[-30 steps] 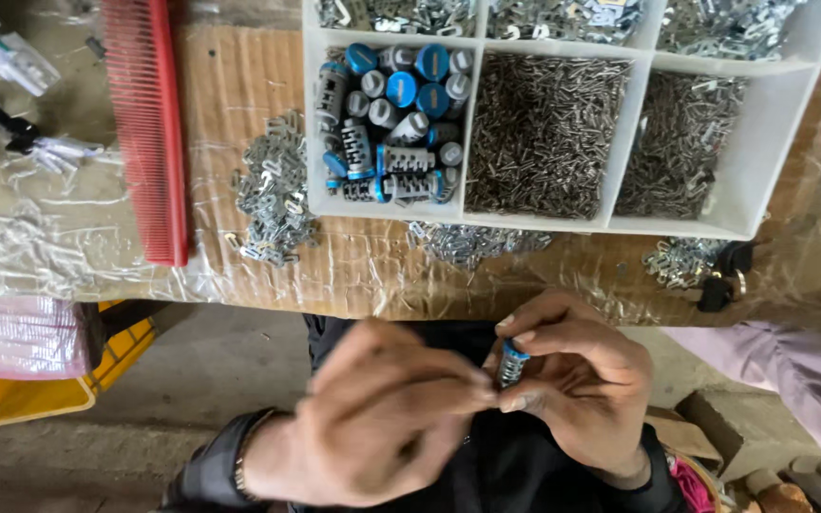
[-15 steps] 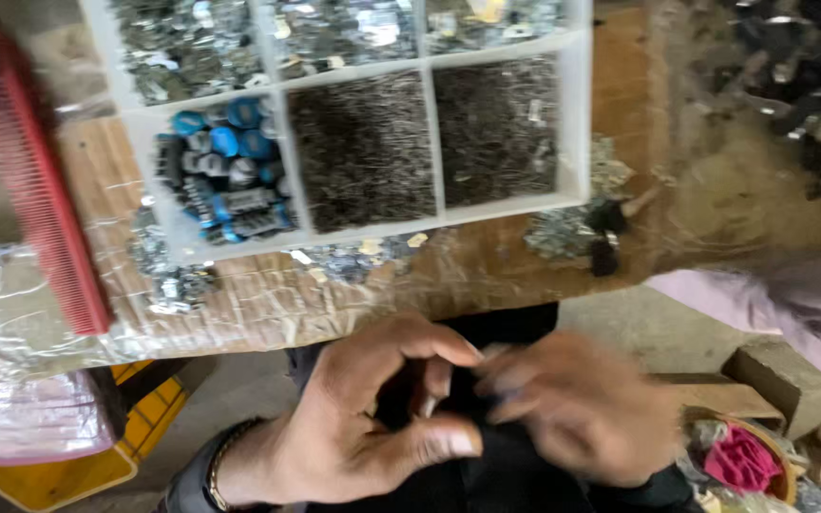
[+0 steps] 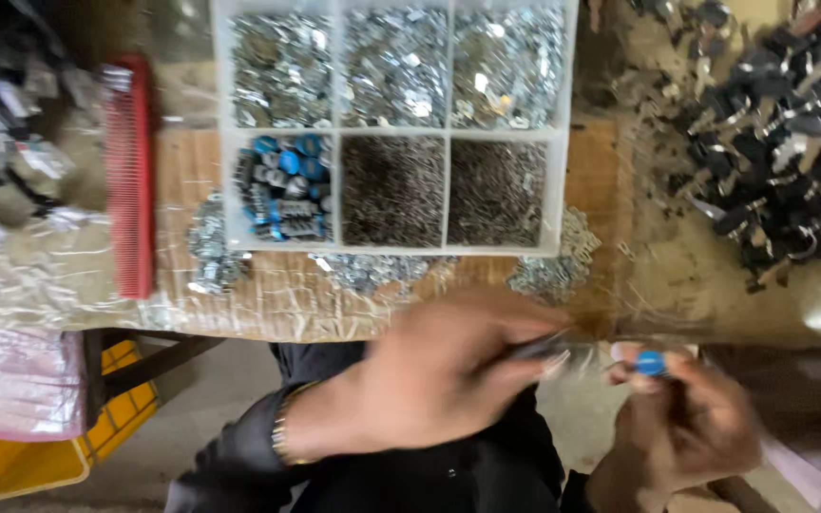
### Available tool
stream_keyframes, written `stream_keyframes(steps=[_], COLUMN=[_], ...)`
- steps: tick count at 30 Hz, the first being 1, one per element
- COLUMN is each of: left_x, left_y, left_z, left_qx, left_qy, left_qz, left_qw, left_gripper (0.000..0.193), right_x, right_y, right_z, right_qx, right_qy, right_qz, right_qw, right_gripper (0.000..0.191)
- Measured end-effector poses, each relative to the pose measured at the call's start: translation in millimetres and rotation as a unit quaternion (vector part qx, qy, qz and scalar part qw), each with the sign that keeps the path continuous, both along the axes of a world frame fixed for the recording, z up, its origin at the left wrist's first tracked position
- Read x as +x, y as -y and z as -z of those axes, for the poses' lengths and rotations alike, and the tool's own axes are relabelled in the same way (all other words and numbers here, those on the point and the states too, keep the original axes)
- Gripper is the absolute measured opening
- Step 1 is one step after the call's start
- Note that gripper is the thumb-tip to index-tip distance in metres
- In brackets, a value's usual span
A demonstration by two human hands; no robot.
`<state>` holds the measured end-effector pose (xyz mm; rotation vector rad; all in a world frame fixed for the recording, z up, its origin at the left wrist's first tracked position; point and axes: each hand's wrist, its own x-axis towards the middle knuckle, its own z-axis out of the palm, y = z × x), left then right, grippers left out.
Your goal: The person sits at a workbench and repeatedly picks small metal pins from a compartment tray and inserts them one at a time into a small blue-capped cylindrical connector held in the other hand, placing finished connectors aside. The person continues this pin-insertion cycle throughout the episode.
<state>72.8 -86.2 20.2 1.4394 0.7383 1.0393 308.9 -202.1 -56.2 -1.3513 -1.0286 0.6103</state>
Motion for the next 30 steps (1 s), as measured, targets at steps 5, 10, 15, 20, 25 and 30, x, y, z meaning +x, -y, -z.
stream_keyframes(steps=[5, 10, 15, 20, 25, 30], left_x=[-56, -87, -120, -126, -142, -147], left_y=[18, 49, 46, 18, 2, 14], left_z=[-5, 23, 14, -8, -22, -22], left_qx=[-0.157, -0.025, 0.019, 0.062, 0.157, 0.035], left_qy=[0.086, -0.064, -0.010, -0.020, -0.096, -0.085], left_qz=[-0.018, -0.094, 0.053, 0.087, 0.199, 0.183], left_qw=[0.984, 0.993, 0.998, 0.994, 0.963, 0.979], left_gripper=[0.015, 0.014, 0.015, 0.019, 0.023, 0.030], right_x=[-64, -111, -131, -128, -114, -116], right_y=[-27, -53, -54, -44, -43, -37], right_z=[-14, -30, -51, -62, -45, -27], right_qx=[-0.056, -0.022, -0.001, -0.086, -0.134, -0.232], right_qy=[-0.029, 0.007, -0.029, -0.016, -0.207, -0.304], right_qz=[-0.220, -0.309, -0.362, -0.319, -0.406, -0.433], right_qw=[0.973, 0.951, 0.932, 0.944, 0.880, 0.817], right_gripper=[0.017, 0.017, 0.004, 0.012, 0.012, 0.006])
